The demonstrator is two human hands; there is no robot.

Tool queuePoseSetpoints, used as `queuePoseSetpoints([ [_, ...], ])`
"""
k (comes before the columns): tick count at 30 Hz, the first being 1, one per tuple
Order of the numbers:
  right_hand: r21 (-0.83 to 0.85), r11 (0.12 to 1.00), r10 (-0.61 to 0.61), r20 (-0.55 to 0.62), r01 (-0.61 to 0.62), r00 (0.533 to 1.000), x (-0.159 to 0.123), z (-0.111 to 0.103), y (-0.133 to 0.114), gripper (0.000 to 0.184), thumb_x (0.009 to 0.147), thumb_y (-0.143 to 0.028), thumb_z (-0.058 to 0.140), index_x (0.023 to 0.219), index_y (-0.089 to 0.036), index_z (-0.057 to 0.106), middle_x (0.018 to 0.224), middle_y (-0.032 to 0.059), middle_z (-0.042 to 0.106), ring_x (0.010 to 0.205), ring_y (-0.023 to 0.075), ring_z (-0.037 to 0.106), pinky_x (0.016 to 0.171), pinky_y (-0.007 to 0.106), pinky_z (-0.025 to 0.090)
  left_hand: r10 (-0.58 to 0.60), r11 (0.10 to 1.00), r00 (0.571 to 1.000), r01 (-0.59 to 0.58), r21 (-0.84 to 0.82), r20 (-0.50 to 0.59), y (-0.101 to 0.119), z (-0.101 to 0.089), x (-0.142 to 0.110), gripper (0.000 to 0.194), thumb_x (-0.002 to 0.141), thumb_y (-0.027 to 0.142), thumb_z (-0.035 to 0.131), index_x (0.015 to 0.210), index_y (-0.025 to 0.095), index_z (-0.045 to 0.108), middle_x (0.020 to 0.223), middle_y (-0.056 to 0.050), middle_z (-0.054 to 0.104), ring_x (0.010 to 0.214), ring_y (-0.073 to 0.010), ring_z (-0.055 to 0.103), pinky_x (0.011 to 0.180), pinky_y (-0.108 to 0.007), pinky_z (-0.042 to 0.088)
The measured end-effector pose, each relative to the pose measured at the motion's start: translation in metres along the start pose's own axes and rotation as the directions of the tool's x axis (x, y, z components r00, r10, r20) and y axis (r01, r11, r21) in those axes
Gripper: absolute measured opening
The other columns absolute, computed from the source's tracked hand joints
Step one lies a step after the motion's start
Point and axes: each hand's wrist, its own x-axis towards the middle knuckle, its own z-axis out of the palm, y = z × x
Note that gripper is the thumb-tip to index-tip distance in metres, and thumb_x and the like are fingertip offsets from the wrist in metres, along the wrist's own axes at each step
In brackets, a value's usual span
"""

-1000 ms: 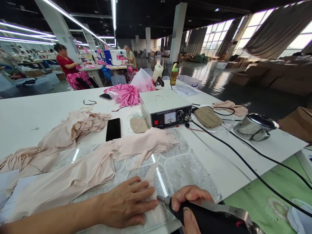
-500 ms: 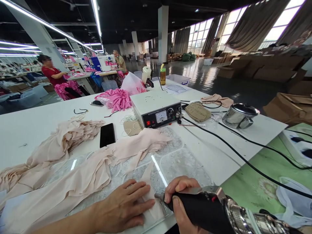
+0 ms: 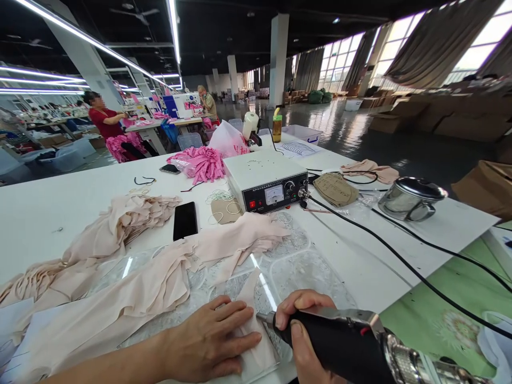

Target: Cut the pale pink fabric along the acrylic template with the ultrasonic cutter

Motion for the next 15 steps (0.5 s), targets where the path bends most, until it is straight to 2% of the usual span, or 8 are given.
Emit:
queuePoseSetpoints([
  [11,-0.071,0.996,-0.045,0.062,0.049,0.997,0.0029,-0.0010,0.0010,0.005,0.089,-0.021,0.054,0.089,-0.025,0.050,0.073,-0.0003,0.056,0.060,0.0136,0.057,0.055,0.028,0.051,0.002,1.000,1.000,-0.002,-0.027,0.009,-0.0004,0.0017,-0.0010,0.042,0.098,0.051,0.041,0.127,0.022,0.049,0.123,-0.011,0.055,0.104,-0.0245,0.054,0.086,-0.036,0.038],
  [15,-0.011,0.996,0.085,0.054,-0.085,0.995,-0.0028,-0.0088,-0.0064,0.005,0.087,-0.024,0.057,0.086,-0.025,0.052,0.072,0.0000,0.055,0.057,0.0147,0.057,0.054,0.030,0.051,0.004,0.998,1.000,-0.003,-0.057,0.014,0.0000,-0.0005,-0.0010,0.042,0.098,0.051,0.042,0.125,0.020,0.050,0.120,-0.011,0.057,0.102,-0.0240,0.055,0.084,-0.035,0.040],
])
